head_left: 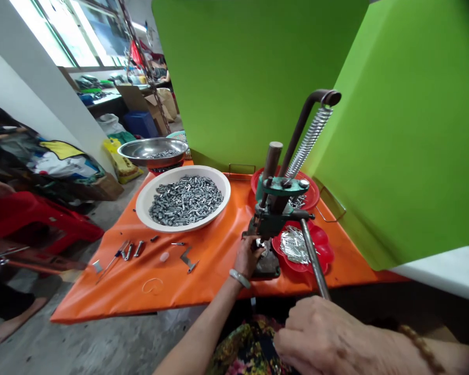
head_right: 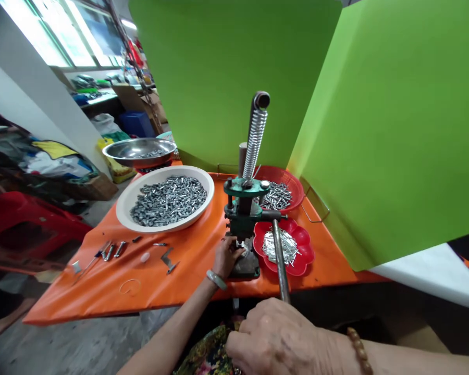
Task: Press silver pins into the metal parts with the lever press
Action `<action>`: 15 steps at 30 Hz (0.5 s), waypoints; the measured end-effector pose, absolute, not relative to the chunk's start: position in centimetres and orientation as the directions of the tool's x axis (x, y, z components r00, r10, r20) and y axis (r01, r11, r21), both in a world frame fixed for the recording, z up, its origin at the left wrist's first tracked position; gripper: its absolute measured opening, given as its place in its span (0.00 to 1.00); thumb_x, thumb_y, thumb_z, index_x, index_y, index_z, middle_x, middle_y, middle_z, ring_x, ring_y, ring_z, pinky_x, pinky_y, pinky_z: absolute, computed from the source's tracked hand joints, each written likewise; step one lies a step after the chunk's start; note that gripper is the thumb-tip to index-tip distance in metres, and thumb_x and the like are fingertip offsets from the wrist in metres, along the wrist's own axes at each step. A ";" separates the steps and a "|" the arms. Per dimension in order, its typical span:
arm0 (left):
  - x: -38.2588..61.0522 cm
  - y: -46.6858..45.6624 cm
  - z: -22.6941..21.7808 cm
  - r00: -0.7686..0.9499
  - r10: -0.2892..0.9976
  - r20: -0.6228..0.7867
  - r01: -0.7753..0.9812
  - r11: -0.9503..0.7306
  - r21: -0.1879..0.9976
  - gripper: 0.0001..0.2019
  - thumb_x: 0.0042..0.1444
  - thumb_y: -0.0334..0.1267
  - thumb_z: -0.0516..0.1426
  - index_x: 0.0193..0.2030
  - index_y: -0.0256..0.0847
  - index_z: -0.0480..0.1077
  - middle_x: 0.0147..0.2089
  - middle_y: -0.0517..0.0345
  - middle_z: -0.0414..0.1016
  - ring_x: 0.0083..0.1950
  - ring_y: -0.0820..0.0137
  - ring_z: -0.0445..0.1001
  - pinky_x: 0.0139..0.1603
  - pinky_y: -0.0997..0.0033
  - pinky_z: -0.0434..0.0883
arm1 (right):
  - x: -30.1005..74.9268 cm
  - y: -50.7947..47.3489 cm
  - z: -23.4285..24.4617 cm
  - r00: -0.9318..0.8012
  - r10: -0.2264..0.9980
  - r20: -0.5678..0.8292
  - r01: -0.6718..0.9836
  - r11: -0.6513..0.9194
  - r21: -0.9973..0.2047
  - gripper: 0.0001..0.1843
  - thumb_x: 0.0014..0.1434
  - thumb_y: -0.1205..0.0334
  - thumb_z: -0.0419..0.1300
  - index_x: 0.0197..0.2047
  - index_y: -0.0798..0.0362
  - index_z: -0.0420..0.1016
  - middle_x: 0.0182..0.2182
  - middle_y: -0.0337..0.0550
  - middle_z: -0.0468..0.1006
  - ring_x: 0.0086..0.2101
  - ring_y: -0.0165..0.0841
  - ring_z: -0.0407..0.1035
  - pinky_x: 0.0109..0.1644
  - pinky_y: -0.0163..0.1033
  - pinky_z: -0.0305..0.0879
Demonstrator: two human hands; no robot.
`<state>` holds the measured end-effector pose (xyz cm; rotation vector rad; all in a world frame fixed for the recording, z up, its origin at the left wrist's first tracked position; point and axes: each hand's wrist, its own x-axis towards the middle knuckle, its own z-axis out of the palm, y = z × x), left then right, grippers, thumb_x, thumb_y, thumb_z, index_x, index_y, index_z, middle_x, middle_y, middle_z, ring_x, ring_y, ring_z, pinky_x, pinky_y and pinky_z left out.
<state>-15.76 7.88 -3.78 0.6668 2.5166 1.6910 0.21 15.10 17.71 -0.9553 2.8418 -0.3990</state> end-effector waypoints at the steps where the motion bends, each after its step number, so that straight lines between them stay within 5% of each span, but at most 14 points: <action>1: -15.7 7.9 -3.7 -0.908 0.369 0.201 0.324 0.311 0.893 0.16 0.42 0.34 0.61 0.41 0.41 0.67 0.35 0.58 0.67 0.36 0.75 0.66 0.38 0.74 0.66 | 0.3 15.1 16.2 -0.799 -0.602 0.007 -0.583 0.770 -0.259 0.06 0.54 0.69 0.52 0.26 0.53 0.65 0.19 0.37 0.67 0.21 0.27 0.57 0.24 0.35 0.45; 9: -15.5 7.9 -3.9 -0.921 0.361 0.144 0.267 0.318 0.910 0.15 0.41 0.34 0.61 0.39 0.40 0.67 0.37 0.57 0.67 0.38 0.73 0.65 0.41 0.72 0.65 | -3.1 17.5 2.4 -0.722 -0.643 0.257 -0.662 0.749 0.014 0.13 0.55 0.70 0.46 0.40 0.58 0.67 0.23 0.43 0.66 0.25 0.30 0.59 0.29 0.38 0.49; 15: -15.4 7.8 -4.1 -0.915 0.375 0.147 0.271 0.304 0.913 0.17 0.42 0.34 0.61 0.41 0.41 0.66 0.39 0.56 0.68 0.40 0.72 0.65 0.42 0.70 0.65 | -5.0 18.6 0.0 -0.740 -0.594 0.315 -0.602 0.794 0.082 0.14 0.55 0.71 0.45 0.41 0.59 0.69 0.25 0.46 0.67 0.28 0.32 0.61 0.35 0.40 0.52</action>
